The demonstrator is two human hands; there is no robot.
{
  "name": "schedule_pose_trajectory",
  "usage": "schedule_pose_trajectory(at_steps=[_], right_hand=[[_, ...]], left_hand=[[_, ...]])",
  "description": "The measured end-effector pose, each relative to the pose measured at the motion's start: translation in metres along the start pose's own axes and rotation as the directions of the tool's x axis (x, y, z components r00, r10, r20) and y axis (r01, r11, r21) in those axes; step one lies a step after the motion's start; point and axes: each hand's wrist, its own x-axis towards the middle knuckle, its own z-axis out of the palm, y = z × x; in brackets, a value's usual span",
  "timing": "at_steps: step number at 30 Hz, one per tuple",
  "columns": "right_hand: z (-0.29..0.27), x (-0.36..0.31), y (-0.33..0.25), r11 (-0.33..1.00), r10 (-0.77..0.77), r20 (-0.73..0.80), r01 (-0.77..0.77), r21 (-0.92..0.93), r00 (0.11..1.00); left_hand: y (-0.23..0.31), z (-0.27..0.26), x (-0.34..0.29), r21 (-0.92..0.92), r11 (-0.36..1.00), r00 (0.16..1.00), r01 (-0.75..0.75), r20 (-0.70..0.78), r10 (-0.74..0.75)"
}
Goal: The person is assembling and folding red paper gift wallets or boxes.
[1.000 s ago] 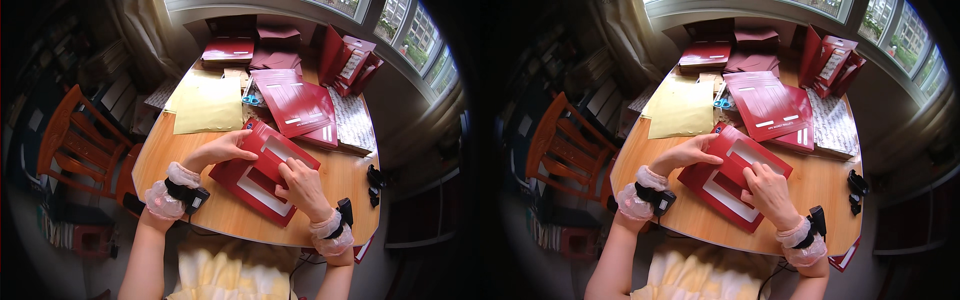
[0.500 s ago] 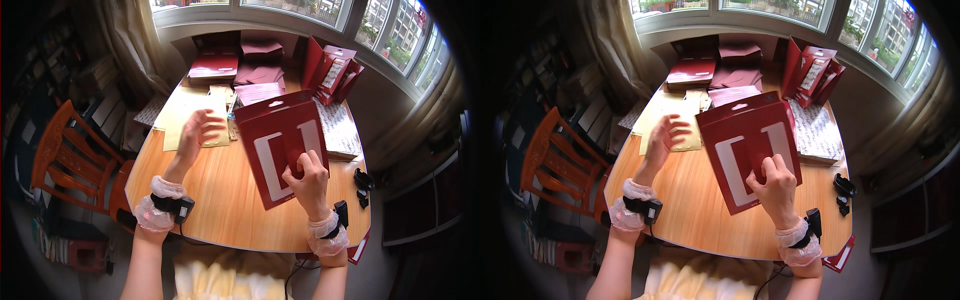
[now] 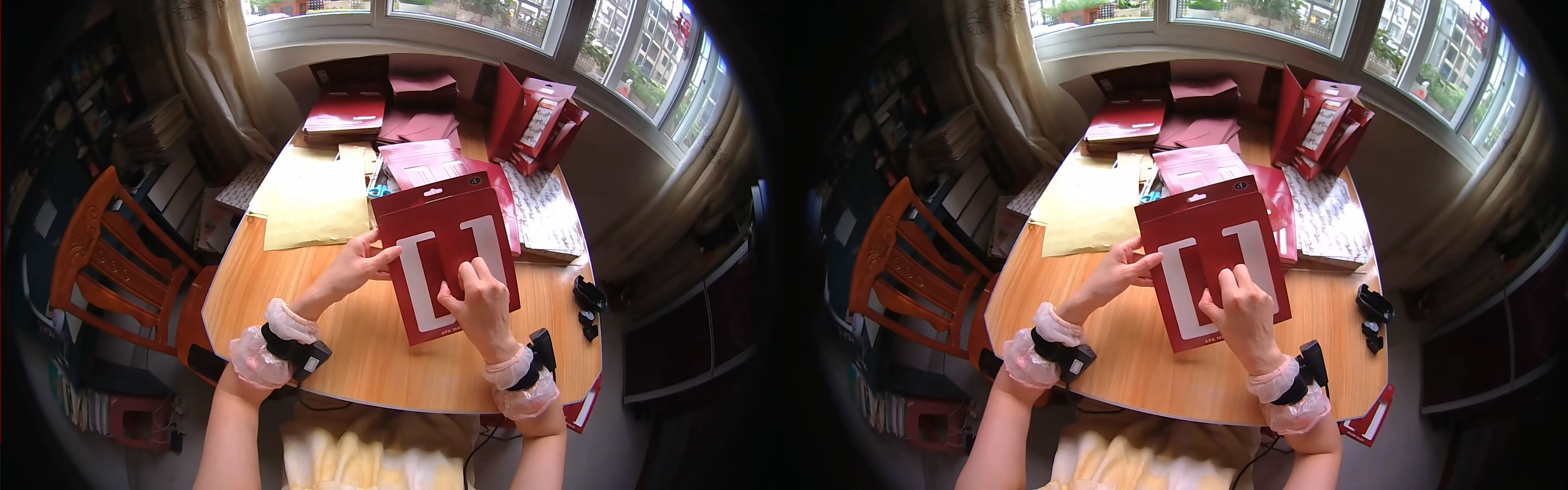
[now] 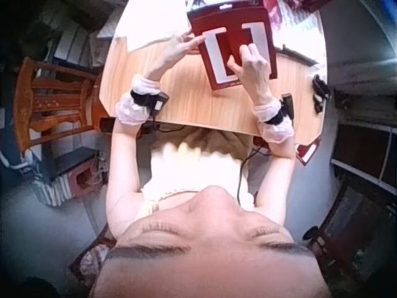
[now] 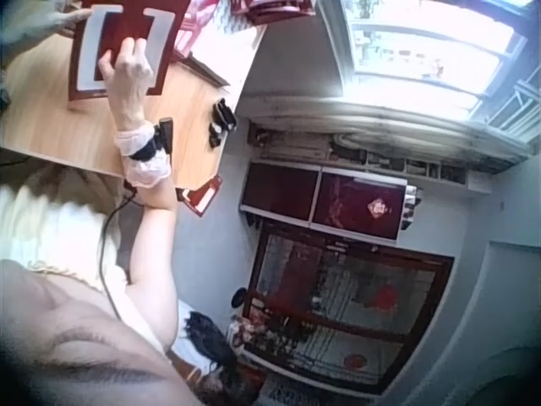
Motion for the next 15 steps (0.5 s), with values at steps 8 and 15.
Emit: schedule_pose_trajectory(at_steps=[8, 15], right_hand=[[0.015, -0.006, 0.001, 0.999, -0.048, 0.004, 0.048, 0.002, 0.999], [0.021, -0.012, -0.005, 0.998, -0.034, 0.051, 0.031, 0.056, 0.998]], left_hand=[[-0.016, 0.000, 0.002, -0.190, 0.979, 0.996, 0.075, 0.060, -0.065], [-0.012, 0.035, -0.003, -0.395, 0.915, 0.989, 0.076, -0.089, -0.121]])
